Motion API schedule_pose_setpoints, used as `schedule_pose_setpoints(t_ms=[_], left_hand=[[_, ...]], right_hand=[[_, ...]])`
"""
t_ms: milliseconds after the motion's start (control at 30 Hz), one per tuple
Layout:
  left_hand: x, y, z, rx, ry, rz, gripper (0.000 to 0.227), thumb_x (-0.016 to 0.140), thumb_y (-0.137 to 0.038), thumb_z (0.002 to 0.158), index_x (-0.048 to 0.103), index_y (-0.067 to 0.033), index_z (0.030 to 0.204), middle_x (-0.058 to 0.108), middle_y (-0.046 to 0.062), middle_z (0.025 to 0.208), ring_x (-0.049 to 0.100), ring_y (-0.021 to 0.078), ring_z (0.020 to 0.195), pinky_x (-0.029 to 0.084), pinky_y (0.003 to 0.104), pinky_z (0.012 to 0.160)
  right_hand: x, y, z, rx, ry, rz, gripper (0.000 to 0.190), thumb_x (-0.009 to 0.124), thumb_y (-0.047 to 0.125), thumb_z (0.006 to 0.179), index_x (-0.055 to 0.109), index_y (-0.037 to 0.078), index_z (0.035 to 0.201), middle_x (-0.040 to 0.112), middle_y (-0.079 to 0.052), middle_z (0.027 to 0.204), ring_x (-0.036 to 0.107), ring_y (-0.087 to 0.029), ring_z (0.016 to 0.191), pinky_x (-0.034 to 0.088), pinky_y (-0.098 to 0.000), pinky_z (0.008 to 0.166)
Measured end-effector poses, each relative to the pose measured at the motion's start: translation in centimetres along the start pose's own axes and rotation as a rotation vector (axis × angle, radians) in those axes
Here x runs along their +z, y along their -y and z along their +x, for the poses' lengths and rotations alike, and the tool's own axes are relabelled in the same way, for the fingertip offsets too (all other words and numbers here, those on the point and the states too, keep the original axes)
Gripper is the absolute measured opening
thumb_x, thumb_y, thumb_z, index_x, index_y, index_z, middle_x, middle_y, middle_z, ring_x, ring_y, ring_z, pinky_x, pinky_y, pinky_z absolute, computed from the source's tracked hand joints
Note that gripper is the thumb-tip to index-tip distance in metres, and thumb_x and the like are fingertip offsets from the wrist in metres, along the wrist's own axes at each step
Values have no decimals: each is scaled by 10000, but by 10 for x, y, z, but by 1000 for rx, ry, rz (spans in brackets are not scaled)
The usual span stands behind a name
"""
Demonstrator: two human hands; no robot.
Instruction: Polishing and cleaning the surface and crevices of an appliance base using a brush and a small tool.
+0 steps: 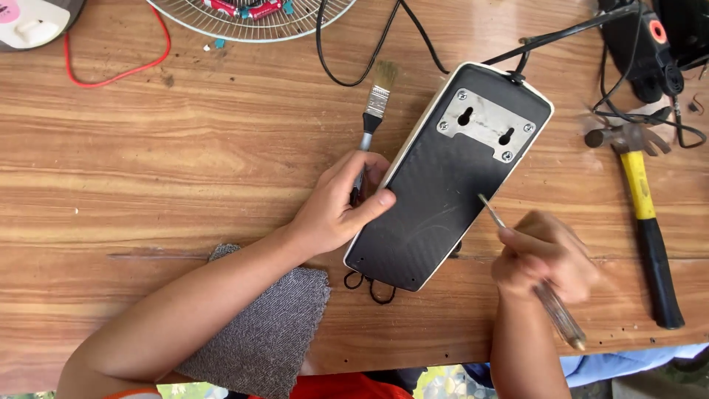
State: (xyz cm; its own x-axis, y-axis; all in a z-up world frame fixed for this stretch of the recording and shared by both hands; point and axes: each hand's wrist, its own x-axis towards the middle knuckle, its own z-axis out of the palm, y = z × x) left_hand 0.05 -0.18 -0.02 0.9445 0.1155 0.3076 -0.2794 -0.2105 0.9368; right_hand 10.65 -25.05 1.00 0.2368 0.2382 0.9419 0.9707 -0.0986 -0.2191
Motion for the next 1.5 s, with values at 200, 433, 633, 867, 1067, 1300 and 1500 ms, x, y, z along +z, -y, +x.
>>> schedule_pose_setpoints(t_ms=[200,433,633,867,1067,1300,1500], left_hand=[[-1,-1,-4,64,-99,45,326,553,-378,1026,571,-77,1151,584,22,946,585,139,845,506,296,799],[0,7,-3,107,-136,-25,311,626,-346,1004,600,-66,1138,609,64,899,610,166,744,504,295,637],[-3,-1,-4,74,-87,10,321,578,-392,1012,589,-88,1117,601,5,945,585,126,830,503,287,776],[-5,1,-5,97,-87,89,516,339,-432,1090,555,-14,1301,654,141,1262,654,270,1175,505,388,1002],[-21,25,-1,326,-235,233,565,401,-43,1200,120,-168,1673,705,90,1083,664,157,961,603,310,1034],[-52,-12,2,457,-150,472,360,415,-127,1193,394,-76,1548,692,188,1378,783,198,967,688,340,932],[-65,-32,4,698,128,1007,308,750,-289,1068,643,-223,1349,417,-5,717,422,156,510,409,320,437]], right_hand=[[-7,4,4,-90,-294,175,325,720,323,978,613,19,936,494,-114,774,455,-215,497,422,-324,404],[7,10,6,42,36,103,453,648,392,994,707,-52,927,578,-107,618,570,-218,535,524,-365,541],[3,15,13,75,-41,105,247,702,203,998,576,9,914,567,-124,763,518,-221,617,430,-334,575],[-2,-12,8,-289,-82,-111,461,541,395,1078,673,-46,1074,604,-221,824,593,-231,553,409,-346,487],[16,0,13,-8,86,-139,493,458,404,1120,520,-25,1353,489,-264,1111,583,-267,808,572,-376,574],[12,-21,17,380,-112,-11,282,556,270,1098,358,85,1175,452,-97,818,511,-213,594,367,-310,588],[-8,-73,5,450,363,-286,167,646,-68,1122,626,-30,1284,617,-188,1178,608,-302,902,479,-388,726]])
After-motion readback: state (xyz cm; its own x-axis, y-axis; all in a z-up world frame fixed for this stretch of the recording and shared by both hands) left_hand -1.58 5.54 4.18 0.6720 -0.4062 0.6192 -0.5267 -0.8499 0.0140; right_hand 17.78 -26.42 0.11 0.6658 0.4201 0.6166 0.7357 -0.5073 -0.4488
